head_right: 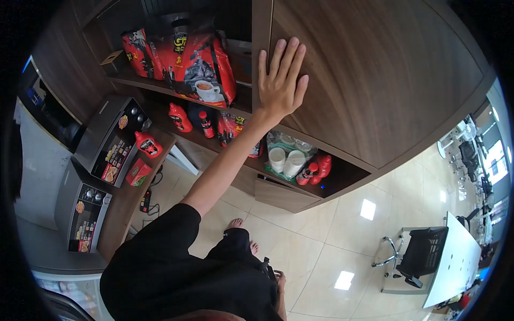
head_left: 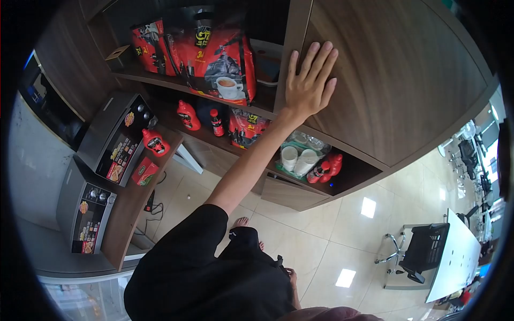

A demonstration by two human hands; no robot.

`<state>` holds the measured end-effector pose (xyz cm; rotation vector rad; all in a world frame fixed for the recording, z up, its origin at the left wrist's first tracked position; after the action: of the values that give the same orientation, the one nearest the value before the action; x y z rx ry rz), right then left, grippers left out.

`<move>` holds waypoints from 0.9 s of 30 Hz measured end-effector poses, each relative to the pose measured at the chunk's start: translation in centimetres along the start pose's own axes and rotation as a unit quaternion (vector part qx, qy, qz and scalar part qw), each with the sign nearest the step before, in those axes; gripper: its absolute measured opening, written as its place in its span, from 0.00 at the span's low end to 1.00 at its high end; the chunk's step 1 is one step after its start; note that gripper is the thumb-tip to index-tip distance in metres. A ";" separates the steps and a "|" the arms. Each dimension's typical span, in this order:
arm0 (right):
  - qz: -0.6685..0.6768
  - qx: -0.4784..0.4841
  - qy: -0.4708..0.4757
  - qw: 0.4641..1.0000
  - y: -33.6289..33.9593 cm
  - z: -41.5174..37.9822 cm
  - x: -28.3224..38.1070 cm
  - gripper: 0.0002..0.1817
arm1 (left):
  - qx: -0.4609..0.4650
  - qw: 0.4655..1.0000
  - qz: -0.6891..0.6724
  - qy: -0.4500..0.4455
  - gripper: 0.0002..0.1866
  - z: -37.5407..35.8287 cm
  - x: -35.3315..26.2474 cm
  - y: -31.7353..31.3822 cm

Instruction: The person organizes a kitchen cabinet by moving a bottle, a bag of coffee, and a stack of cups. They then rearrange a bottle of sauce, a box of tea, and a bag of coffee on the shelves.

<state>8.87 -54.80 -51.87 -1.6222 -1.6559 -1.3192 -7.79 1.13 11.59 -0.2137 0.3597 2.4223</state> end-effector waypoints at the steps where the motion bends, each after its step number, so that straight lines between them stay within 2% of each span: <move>1: 0.024 0.004 -0.016 1.000 -0.1 0.7 -0.5 0.19 | -0.001 1.000 0.004 -0.001 0.31 0.0 0.0 -0.1; 5: 0.008 -0.008 -0.027 1.000 0.3 1.9 2.3 0.18 | 0.000 0.999 0.032 0.000 0.32 -0.1 0.1 -0.5; 11: 0.073 -0.048 -0.066 0.994 0.1 2.8 6.7 0.22 | -0.001 0.999 0.038 -0.001 0.32 -0.1 0.1 -0.6; 19: 0.088 -0.057 -0.052 0.993 -0.4 2.1 4.8 0.23 | 0.002 1.000 0.017 -0.010 0.31 -0.3 -0.4 0.9; 22: 0.112 -0.063 -0.043 0.991 -0.6 1.1 1.7 0.23 | -0.006 0.999 0.033 -0.028 0.32 -0.3 -1.1 2.6; 25: 0.137 -0.083 -0.032 0.987 0.0 -0.7 0.3 0.23 | 0.010 0.996 -0.084 -0.011 0.31 -0.8 -1.1 3.7; 26: 0.141 -0.089 -0.030 0.986 0.1 -1.6 0.2 0.23 | -0.029 0.993 -0.117 -0.012 0.36 -1.3 -0.8 3.8; 27: 0.145 -0.095 -0.028 0.985 0.5 -2.1 0.3 0.23 | -0.033 0.988 -0.148 0.028 0.37 -1.6 -0.5 4.4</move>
<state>8.69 -56.55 -50.60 -1.9416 -1.2929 -1.3234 -10.15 -2.97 11.08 -0.3396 0.2534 2.1390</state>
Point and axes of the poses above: each hand's wrist, its own z-axis towards the middle knuckle, its own y-axis out of the back of the hand, x = y × z, the point moved 3 cm from there along z, towards the middle knuckle, and after that the axes turned 13 degrees about y, right-handed, at the moved point
